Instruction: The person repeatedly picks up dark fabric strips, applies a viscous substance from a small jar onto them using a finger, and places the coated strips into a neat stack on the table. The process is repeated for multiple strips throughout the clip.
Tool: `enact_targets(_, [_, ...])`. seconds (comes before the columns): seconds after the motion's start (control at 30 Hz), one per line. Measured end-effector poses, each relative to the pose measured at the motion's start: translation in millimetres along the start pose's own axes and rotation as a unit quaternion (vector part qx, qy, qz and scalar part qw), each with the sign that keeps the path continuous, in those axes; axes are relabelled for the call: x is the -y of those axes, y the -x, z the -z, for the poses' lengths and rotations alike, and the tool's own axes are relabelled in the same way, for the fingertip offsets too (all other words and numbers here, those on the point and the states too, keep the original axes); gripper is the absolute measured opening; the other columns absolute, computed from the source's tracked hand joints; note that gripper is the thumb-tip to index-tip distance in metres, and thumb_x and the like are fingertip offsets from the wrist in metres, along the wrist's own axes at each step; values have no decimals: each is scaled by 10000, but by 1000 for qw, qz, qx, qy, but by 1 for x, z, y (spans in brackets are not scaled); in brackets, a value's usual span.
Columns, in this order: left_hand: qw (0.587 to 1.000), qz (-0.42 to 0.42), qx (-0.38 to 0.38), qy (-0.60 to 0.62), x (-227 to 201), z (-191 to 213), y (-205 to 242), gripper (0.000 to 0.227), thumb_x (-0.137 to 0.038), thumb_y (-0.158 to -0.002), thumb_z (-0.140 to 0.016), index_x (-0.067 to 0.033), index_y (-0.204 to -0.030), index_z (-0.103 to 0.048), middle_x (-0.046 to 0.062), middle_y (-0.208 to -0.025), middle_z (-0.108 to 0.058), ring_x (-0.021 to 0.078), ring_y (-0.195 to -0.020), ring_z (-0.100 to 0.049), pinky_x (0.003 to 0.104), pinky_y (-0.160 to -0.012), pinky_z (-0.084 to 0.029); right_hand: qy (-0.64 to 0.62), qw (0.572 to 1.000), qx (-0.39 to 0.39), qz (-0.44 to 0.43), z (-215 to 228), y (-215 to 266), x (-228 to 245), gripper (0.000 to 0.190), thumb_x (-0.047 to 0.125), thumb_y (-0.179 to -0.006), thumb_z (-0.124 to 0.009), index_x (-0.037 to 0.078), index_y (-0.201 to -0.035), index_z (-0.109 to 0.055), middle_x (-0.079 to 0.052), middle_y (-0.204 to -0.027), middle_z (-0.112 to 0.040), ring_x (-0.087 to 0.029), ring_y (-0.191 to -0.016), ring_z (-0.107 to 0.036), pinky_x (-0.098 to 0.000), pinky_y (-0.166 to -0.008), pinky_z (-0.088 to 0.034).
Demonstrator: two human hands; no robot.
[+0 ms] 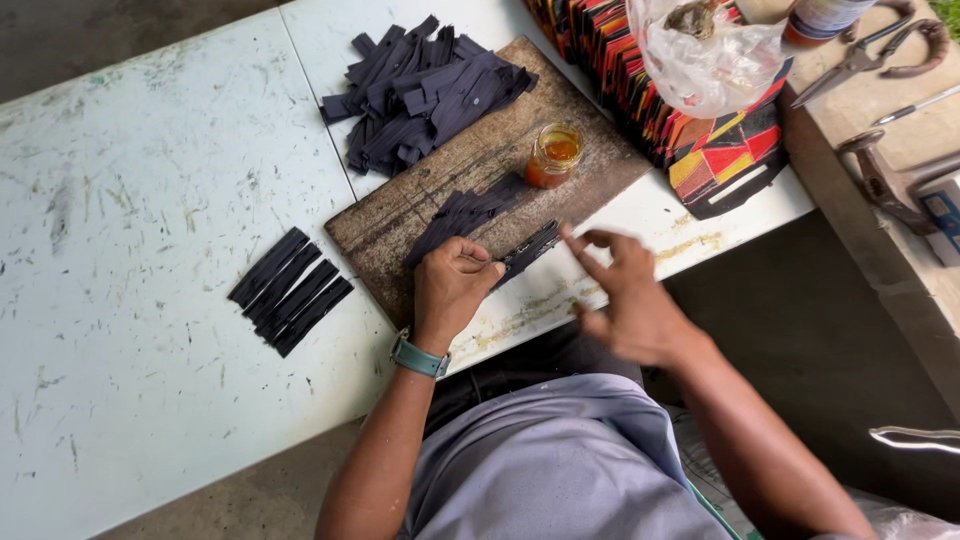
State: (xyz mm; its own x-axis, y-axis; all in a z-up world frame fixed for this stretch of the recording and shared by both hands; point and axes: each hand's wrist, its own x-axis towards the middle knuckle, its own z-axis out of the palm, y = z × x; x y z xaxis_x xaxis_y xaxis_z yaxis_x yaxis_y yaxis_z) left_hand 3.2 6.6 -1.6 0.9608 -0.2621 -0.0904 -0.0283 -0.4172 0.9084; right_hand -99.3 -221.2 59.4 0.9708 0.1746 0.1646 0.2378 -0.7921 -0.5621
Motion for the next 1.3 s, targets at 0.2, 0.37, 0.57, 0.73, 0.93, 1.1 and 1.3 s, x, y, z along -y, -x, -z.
enact_targets(0.2, [1000,4,-20,-23,-7,-2,1,223,-151,-784,-821,-11,-906,-697,136,-802,-792,166,-688,-770,313,-637,-604,132,990,9,-42,-63,11,-6,807,314,-799,-511,173,-1586,-403,-197,-1325,-516,-357,-1262,-460,-514,-1107,-291])
enact_targets(0.37, [1000,4,-19,-21,-6,-2,-1,216,-149,-788,-817,-11,-897,-693,137,-793,-794,163,-679,-768,311,-632,-596,175,984,18,-28,-64,10,0,705,361,-828,-524,198,-1513,-491,-167,-1253,-532,-338,-1220,-469,-524,-1075,-287])
enact_targets(0.57, [1000,-13,-8,-11,-2,-3,-3,224,-147,-795,-817,-5,-906,-684,141,-794,-791,156,-685,-767,308,-635,-598,185,982,2,-34,-68,11,5,699,369,-803,-559,218,-1485,-544,-139,-1252,-541,-341,-1204,-476,-530,-1048,-313])
enact_targets(0.73, [1000,-9,-3,-8,1,-3,-2,234,-150,-796,-819,2,-906,-680,155,-795,-790,156,-683,-760,311,-631,-592,181,983,-34,-25,-79,11,19,674,331,-781,-615,247,-1449,-589,-133,-1251,-546,-332,-1185,-495,-534,-1035,-332])
enact_targets(0.93, [1000,-17,2,17,0,0,-8,229,-152,-784,-823,-12,-907,-690,135,-817,-795,135,-721,-771,293,-670,-610,137,986,-94,3,-48,-10,19,479,296,-764,-741,203,-1233,-706,-147,-1277,-550,-356,-1169,-492,-526,-1023,-346])
enact_targets(1.1, [1000,0,13,-5,4,0,-6,231,-145,-789,-826,-13,-918,-688,144,-804,-796,186,-715,-773,319,-667,-606,246,946,-209,23,7,-71,-39,304,244,-823,-776,170,-1114,-731,-132,-1326,-547,-349,-1293,-449,-505,-1068,-331])
enact_targets(1.3, [1000,-20,11,1,6,0,-7,239,-158,-785,-831,-27,-925,-688,142,-834,-794,180,-776,-793,310,-691,-621,324,942,-83,6,19,-115,-59,290,191,-724,-757,216,-1012,-785,-119,-1212,-557,-313,-1145,-465,-473,-962,-340])
